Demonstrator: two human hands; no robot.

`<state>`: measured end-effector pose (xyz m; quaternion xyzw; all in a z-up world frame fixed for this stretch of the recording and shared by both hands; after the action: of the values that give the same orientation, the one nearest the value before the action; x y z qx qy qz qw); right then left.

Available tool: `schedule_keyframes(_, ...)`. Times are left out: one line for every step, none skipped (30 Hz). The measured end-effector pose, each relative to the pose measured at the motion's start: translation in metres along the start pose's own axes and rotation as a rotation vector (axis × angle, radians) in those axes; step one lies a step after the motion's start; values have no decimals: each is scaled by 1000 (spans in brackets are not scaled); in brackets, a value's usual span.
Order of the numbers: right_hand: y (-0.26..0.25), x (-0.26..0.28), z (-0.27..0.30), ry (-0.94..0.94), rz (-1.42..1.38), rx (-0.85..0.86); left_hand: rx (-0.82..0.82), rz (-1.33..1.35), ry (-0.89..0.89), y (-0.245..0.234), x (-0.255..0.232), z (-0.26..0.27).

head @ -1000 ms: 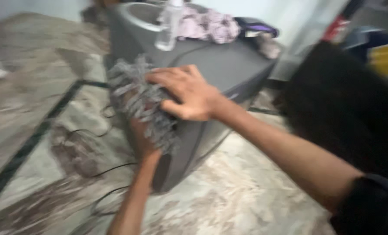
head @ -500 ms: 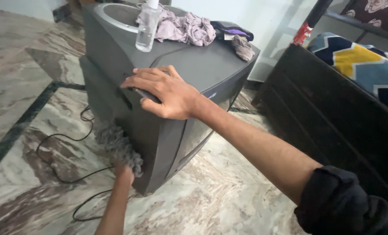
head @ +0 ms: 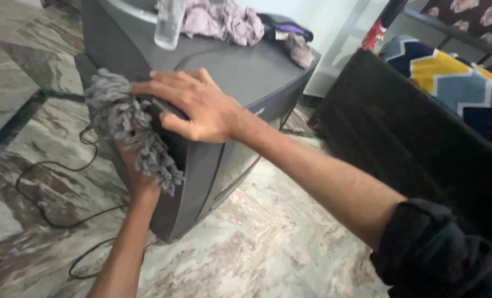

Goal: The person wipes an old television and a set of speakers with a cleaning cloth after spraying them with a liquid from a bottle.

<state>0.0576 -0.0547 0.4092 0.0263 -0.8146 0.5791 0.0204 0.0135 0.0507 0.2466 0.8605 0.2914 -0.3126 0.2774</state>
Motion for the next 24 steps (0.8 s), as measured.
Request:
schedule_keyframes(0,1,1,-4,4,2,-6,-37,-69,-6,27,11)
schedule_keyframes(-1,1,3,-8,8,5,-11,-75,-137,-11,57,23)
schedule_keyframes(-3,3,2,-20,15,0,-18,-114,-195,-19,89,30)
schedule_keyframes(-2,6,2,-20,11,2,-17,-87,-232,-29,121,42)
schedule_keyframes(-3,8,1,-22,14,3,-16,-53,-264,-38,152,57)
schedule_keyframes(-4,9,0,-24,17,4,-16,-20,-296,-47,181,73)
schedule_keyframes(-4,10,-1,-16,2,7,-82,138,-487,-56,217,96)
schedule_keyframes(-5,11,-1,-8,-13,9,-153,295,-676,-62,246,119)
schedule_keyframes(-6,11,-1,1,-28,9,-120,227,-1017,-66,270,148)
schedule_keyframes(-6,12,-1,6,-24,11,-70,160,-1356,-68,278,172)
schedule_keyframes(-7,13,-1,10,-19,10,-128,193,-1301,-68,267,162)
schedule_keyframes(-9,12,-2,15,-13,9,-184,227,-1245,-65,243,153)
schedule_keyframes(-9,12,-1,17,-20,8,-237,260,-1192,-59,208,146)
schedule_keyframes(-9,11,0,18,-27,7,-233,257,-1155,-49,171,127)
schedule_keyframes(-7,10,0,18,-35,8,-230,255,-1119,-36,132,103)
schedule_keyframes(-6,8,0,15,-25,-1,-141,174,-849,-24,81,72)
schedule_keyframes(-4,5,1,13,-16,-5,-154,225,-601,-9,35,40)
schedule_keyframes(-1,2,1,12,-7,-8,-115,183,-357,3,-9,15)
schedule_keyframes(0,0,3,6,0,-37,-73,146,-117,15,-50,-1)
schedule_keyframes(1,-2,4,1,7,-65,-100,41,-97,15,-70,-8)
schedule_keyframes(-2,-3,4,-8,19,-94,-129,-60,-71,16,-84,-16)
schedule_keyframes(-2,-3,4,5,-3,-84,-157,-161,-47,16,-90,-19)
schedule_keyframes(-3,-1,5,20,-23,-76,-159,-171,-57,17,-88,-18)
schedule_keyframes(-4,1,6,35,-43,-68,-162,-181,-68,15,-78,-14)
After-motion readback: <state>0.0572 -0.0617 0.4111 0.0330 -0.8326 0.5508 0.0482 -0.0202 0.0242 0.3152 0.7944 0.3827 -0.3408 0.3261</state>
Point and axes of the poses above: each hand's wrist, its own z-axis away from the middle knuckle, its own y-axis out of the palm, x = y × z, the point moved 7 cm from there along -z, towards the middle knuckle, and after that the axes turned 10 degrees about -z, right-handed, at the moved point
